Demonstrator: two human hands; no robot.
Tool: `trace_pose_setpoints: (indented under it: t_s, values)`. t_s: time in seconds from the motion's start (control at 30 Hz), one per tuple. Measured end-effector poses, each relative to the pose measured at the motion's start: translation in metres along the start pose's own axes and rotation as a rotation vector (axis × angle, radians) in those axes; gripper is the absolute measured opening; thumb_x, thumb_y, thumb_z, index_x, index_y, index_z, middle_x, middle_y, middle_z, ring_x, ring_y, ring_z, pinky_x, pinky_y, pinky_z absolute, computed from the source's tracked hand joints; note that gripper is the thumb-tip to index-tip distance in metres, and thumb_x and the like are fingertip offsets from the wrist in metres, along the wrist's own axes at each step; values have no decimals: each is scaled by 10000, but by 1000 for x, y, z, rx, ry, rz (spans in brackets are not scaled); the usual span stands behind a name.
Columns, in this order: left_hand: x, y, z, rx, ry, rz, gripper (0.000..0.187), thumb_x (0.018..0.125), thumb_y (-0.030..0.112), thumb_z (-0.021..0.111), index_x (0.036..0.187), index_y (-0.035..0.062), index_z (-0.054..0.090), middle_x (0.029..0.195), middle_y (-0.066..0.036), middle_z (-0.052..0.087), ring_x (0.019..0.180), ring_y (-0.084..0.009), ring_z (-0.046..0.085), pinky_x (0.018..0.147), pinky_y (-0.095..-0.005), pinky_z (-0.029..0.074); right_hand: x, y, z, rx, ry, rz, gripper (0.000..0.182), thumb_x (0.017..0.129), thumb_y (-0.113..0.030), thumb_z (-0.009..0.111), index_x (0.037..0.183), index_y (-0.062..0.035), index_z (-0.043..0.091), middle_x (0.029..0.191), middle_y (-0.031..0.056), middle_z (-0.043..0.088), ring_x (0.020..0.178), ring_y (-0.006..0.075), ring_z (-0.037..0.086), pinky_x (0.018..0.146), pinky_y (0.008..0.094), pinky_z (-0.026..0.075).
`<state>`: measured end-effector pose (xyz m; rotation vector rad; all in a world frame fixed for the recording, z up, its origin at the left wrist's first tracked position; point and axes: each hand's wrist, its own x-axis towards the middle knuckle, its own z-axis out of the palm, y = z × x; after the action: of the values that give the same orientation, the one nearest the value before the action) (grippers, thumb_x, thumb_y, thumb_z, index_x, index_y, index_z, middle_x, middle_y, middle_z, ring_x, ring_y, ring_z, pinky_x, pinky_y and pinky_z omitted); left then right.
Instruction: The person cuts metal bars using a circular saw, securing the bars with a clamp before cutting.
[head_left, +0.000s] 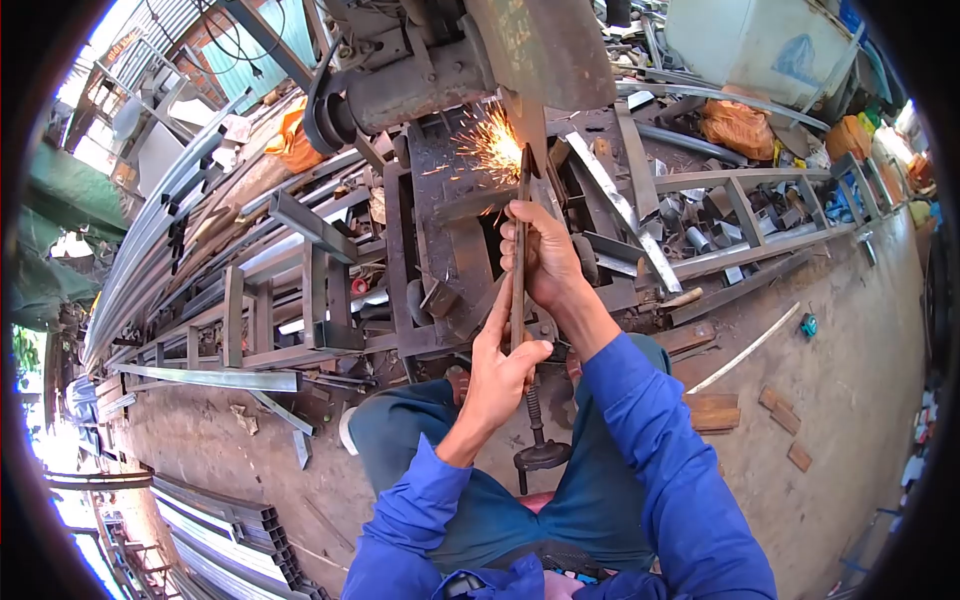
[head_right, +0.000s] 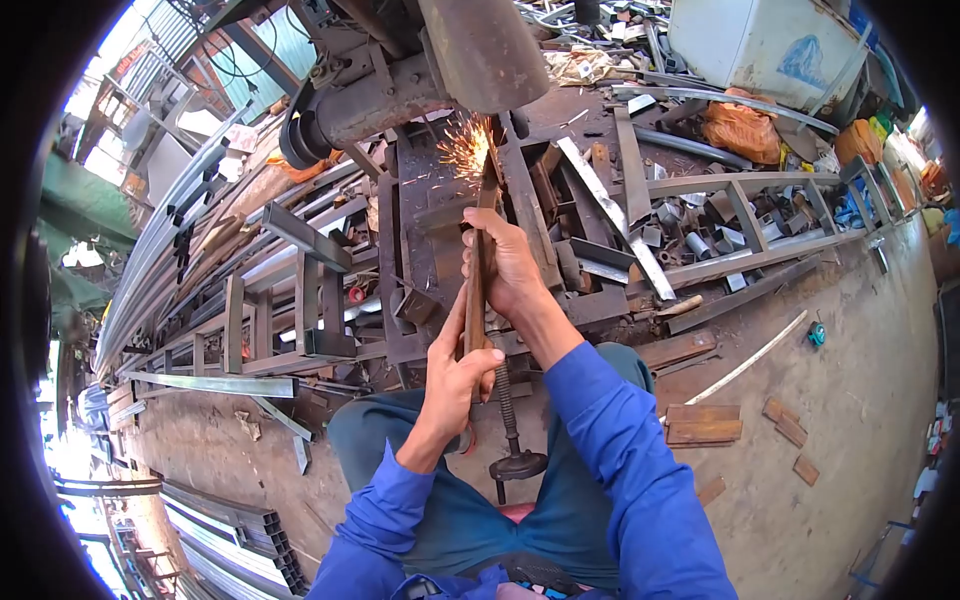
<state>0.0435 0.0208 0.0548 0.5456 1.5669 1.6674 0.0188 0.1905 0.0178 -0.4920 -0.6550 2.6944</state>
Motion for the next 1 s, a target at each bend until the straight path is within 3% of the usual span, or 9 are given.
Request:
trace_pose_setpoints:
  t_s: [0.43,0.73,0.93,1.0]
  values:
    - [-2,2,-15,-76,-39,-99,850,841,74,626,1612,102,269,715,-5,524,501,-91,493,436,-250,411,-1,13,-6,-24,112,-8,232,867,-312,743,900,-128,605,700,-18,545,560,109,501,517,255,435]
    - [-2,-4,-24,-202,-57,-188,844,857,135,662,1612,142,285,692,11,504,457,-86,483,407,-243,383,-2,25,-14,-150,254,-62,263,865,-341,755,878,-134,593,683,-2,548,562,134,516,536,297,459]
    - [-4,-12,-33,-259,-104,-303,766,906,162,633,1601,174,313,815,-33,534,509,-106,536,422,-253,424,-9,31,-18,-171,359,-127,308,863,-353,781,919,-115,593,698,20,569,571,155,543,532,315,467]
    - [-12,-18,-28,-342,-83,-279,754,920,169,583,1604,160,265,861,-77,584,577,-171,598,464,-302,480,-14,33,-11,-277,289,-89,285,868,-301,792,940,-107,596,713,15,579,585,150,563,531,321,469]
